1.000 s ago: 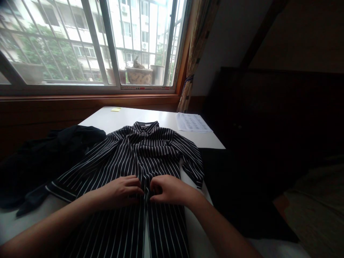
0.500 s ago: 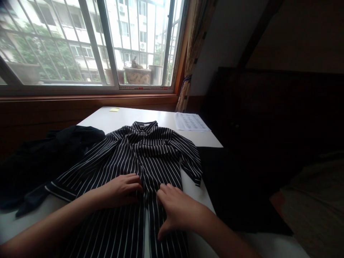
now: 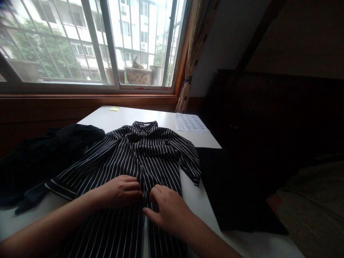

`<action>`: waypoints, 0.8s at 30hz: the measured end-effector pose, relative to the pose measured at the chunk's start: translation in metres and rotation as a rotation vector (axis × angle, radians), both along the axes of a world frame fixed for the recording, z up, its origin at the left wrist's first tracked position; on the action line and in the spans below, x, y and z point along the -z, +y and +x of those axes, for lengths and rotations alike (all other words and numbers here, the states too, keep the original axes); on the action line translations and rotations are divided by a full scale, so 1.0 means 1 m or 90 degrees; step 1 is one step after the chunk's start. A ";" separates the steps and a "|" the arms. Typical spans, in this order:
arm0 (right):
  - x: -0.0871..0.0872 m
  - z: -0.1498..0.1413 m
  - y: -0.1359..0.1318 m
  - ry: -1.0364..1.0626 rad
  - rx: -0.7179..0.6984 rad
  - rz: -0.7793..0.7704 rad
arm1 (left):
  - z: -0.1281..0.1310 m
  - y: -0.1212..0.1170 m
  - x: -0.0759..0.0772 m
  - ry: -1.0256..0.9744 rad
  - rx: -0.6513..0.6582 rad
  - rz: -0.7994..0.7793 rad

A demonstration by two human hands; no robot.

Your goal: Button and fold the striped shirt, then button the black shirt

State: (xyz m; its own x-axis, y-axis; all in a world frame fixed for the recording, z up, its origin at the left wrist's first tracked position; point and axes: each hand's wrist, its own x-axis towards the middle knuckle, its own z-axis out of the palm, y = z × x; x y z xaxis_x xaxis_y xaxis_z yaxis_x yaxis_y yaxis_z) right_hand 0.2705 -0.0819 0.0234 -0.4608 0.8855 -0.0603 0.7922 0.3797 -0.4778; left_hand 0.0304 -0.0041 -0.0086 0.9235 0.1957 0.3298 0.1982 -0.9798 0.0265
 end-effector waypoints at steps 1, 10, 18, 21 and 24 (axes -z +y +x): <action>0.003 -0.004 0.000 -0.014 0.003 0.011 | 0.000 0.000 0.000 -0.005 0.003 0.002; 0.004 -0.008 -0.004 -0.070 0.024 -0.004 | 0.001 -0.002 0.004 -0.029 -0.005 0.059; 0.007 0.006 -0.006 0.068 0.025 -0.068 | 0.006 -0.010 0.001 -0.048 -0.041 0.037; 0.006 0.012 -0.006 0.137 0.044 -0.086 | 0.008 -0.011 0.001 -0.070 -0.043 0.014; 0.004 0.017 -0.005 0.195 0.053 -0.103 | 0.009 -0.011 -0.001 -0.083 -0.042 0.001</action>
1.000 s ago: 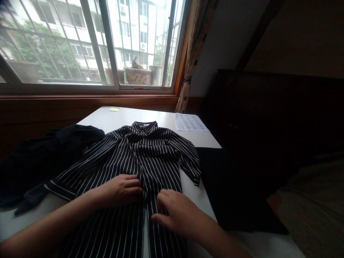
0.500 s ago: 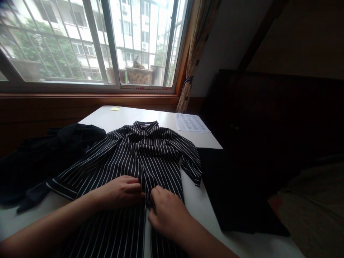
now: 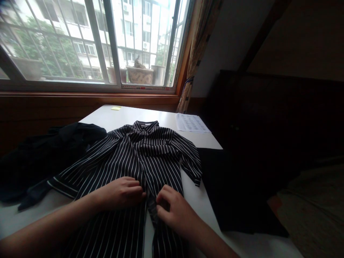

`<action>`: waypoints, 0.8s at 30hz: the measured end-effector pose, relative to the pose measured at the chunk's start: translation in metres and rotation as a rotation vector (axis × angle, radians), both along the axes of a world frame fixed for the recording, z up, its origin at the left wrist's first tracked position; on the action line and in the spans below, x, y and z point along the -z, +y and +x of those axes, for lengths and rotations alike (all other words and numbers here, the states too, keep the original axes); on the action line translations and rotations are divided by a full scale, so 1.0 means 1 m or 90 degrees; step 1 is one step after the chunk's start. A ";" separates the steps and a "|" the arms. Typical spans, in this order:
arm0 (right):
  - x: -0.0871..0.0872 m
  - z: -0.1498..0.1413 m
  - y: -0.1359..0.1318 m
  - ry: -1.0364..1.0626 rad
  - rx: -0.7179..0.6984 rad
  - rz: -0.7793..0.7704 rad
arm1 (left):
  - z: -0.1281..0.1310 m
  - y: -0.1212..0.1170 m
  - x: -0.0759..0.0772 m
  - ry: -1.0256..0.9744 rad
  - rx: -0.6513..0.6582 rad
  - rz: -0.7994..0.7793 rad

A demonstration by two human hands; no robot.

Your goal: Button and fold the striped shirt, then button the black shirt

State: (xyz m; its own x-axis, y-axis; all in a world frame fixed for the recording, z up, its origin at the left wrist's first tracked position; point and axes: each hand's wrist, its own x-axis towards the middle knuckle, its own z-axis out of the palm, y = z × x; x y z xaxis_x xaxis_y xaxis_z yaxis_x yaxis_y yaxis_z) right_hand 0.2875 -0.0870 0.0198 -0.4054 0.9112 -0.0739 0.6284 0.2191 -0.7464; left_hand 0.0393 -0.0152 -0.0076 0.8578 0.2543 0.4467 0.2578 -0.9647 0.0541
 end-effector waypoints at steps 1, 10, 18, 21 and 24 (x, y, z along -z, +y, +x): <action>0.000 0.001 0.000 0.017 0.001 -0.005 | 0.000 0.000 0.000 -0.001 0.000 -0.005; 0.005 -0.006 0.008 -0.014 0.016 0.006 | -0.003 0.001 0.002 0.032 0.001 -0.014; 0.005 -0.021 0.024 -0.108 -0.019 0.080 | -0.005 0.004 0.003 0.056 0.019 0.020; 0.003 -0.022 0.030 -0.144 -0.061 0.072 | -0.007 0.006 0.004 0.067 0.025 0.060; 0.000 -0.024 0.031 -0.182 -0.088 0.076 | -0.009 0.007 0.003 0.071 0.027 0.085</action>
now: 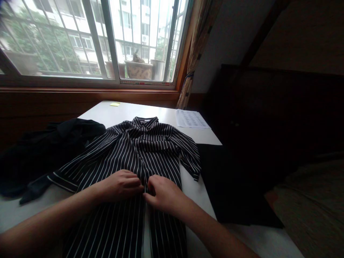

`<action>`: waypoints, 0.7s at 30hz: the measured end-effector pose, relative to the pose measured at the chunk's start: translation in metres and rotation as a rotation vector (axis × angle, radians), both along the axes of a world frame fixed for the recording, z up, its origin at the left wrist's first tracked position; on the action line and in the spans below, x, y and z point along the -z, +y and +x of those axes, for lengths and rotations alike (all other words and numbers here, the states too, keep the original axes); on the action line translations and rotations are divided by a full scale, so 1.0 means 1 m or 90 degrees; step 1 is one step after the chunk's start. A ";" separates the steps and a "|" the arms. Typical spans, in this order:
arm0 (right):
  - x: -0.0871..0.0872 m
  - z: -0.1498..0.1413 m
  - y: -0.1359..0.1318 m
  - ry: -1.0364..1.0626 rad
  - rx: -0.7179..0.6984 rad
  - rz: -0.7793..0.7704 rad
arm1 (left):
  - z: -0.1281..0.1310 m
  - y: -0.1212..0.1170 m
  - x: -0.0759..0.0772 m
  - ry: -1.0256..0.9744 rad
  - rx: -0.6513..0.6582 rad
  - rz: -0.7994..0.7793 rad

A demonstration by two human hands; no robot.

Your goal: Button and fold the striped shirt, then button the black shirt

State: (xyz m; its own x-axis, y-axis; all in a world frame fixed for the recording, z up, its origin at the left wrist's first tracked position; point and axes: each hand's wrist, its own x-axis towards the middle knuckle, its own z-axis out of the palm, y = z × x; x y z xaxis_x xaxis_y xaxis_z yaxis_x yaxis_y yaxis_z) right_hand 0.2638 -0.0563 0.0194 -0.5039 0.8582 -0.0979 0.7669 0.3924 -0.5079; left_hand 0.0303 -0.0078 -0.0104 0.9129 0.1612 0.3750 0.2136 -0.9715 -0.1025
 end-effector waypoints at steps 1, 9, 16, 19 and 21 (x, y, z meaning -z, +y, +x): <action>-0.001 -0.001 -0.001 -0.014 -0.003 0.009 | 0.000 0.000 0.000 -0.001 0.000 0.003; 0.007 -0.004 -0.014 -0.068 0.073 0.084 | -0.001 -0.002 -0.003 -0.027 0.009 0.020; 0.006 -0.002 -0.014 -0.045 0.101 0.100 | 0.000 -0.003 -0.003 -0.039 0.011 0.043; 0.009 -0.004 -0.015 -0.073 0.105 0.126 | 0.000 -0.002 -0.002 -0.031 0.004 0.047; 0.011 -0.005 -0.015 -0.083 0.110 0.134 | -0.001 -0.002 -0.001 -0.031 0.005 0.047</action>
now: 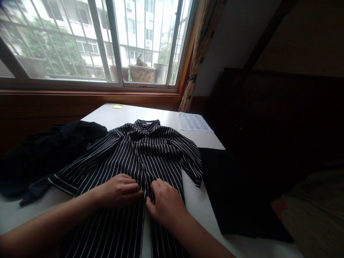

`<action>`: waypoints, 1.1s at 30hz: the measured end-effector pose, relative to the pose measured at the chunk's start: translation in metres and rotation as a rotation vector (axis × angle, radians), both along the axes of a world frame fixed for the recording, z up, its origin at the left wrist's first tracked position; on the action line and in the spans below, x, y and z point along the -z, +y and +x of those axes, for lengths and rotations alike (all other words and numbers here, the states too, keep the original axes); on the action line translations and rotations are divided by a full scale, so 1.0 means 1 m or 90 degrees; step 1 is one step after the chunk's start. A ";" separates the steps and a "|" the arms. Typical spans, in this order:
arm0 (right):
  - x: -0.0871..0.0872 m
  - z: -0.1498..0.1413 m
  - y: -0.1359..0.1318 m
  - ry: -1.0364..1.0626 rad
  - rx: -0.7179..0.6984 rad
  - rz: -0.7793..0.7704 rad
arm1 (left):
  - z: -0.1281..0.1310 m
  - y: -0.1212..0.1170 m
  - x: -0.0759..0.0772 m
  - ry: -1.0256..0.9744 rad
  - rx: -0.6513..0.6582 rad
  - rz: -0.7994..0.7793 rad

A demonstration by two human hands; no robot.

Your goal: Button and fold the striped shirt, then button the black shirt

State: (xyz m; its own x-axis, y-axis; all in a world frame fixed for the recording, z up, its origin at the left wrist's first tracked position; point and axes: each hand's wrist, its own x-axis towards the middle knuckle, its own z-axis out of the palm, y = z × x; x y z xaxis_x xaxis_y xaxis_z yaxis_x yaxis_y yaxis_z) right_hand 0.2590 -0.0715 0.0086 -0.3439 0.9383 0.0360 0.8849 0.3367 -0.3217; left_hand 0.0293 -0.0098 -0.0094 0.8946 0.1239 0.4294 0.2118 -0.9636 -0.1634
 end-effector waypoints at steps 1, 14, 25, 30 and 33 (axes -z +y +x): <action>0.001 0.000 0.000 0.000 0.002 0.002 | 0.000 0.000 0.000 -0.001 0.003 -0.001; 0.008 -0.007 0.005 -0.013 0.014 0.024 | 0.001 -0.001 -0.002 -0.034 0.013 0.023; 0.003 -0.006 -0.001 -0.053 -0.002 -0.005 | -0.003 -0.002 -0.001 -0.056 0.023 0.044; -0.002 -0.003 -0.004 -0.049 -0.007 -0.018 | -0.004 -0.001 0.001 -0.063 0.032 0.046; -0.006 0.001 -0.001 -0.030 0.008 -0.032 | -0.003 -0.002 0.000 -0.062 0.029 0.042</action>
State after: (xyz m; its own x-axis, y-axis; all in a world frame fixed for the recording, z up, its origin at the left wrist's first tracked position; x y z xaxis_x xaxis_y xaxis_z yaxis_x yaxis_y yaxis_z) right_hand 0.2598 -0.0728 0.0143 -0.3323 0.9428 -0.0275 0.9034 0.3098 -0.2964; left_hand 0.0259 -0.0114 -0.0094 0.8527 0.0520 0.5198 0.1852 -0.9605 -0.2078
